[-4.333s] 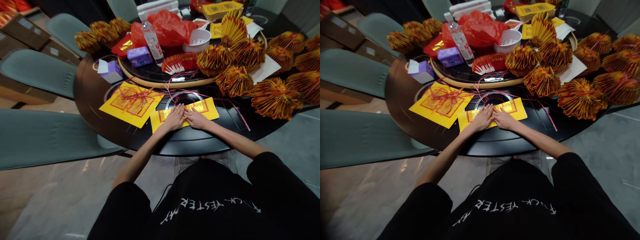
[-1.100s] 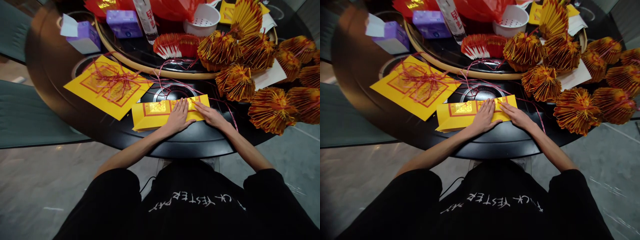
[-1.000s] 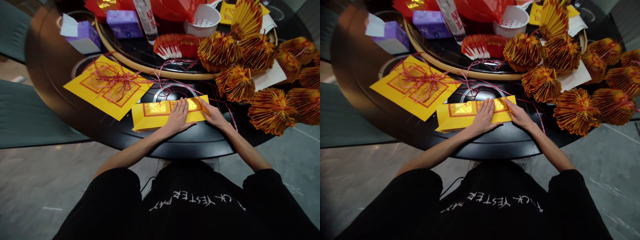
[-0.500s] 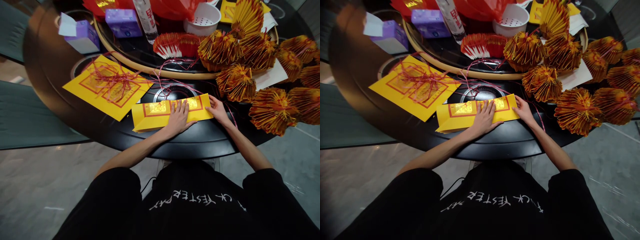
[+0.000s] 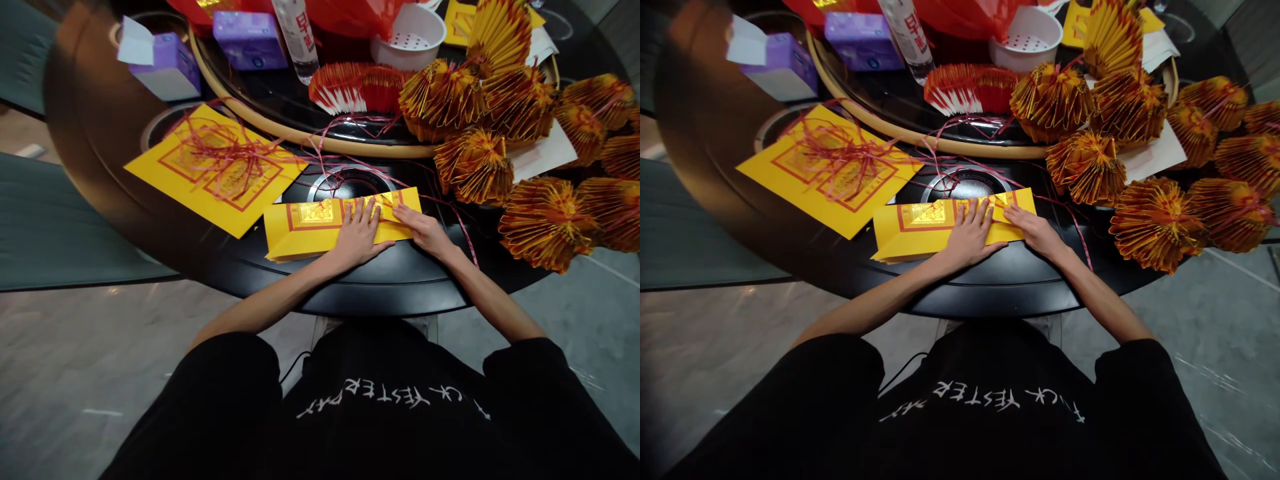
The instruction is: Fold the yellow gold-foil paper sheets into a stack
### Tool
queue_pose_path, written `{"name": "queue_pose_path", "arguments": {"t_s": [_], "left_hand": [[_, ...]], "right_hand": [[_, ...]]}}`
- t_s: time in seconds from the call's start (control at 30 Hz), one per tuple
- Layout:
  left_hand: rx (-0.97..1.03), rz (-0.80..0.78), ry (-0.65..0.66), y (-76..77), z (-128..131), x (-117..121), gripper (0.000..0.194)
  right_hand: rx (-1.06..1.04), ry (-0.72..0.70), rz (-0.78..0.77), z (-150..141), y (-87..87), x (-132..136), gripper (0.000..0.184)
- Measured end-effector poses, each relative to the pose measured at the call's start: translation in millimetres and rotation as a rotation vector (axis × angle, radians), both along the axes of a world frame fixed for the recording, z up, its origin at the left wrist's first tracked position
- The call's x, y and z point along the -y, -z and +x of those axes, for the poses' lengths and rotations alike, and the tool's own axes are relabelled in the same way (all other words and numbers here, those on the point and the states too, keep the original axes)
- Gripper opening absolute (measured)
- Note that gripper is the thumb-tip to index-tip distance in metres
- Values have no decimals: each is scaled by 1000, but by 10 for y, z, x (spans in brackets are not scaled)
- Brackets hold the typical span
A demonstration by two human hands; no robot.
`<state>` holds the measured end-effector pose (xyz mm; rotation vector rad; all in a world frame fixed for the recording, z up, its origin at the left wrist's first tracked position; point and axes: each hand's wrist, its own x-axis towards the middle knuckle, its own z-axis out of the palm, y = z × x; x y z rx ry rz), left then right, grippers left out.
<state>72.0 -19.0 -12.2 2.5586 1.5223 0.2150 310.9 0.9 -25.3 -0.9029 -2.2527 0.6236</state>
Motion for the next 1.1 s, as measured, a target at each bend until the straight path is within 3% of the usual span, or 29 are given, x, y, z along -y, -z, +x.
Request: {"name": "queue_pose_path", "arguments": {"t_s": [0.27, 0.57, 0.83, 1.1], "left_hand": [[44, 2, -9, 2, -12, -19, 117], [-3, -22, -31, -60, 3, 1, 113], [-4, -51, -34, -56, -1, -17, 113], [3, -37, -31, -80, 10, -15, 109]], "right_hand": [[141, -134, 0, 32, -30, 12, 76], [59, -123, 7, 66, -14, 15, 85], [151, -213, 67, 93, -38, -4, 82], [335, -285, 106, 65, -84, -48, 65]]}}
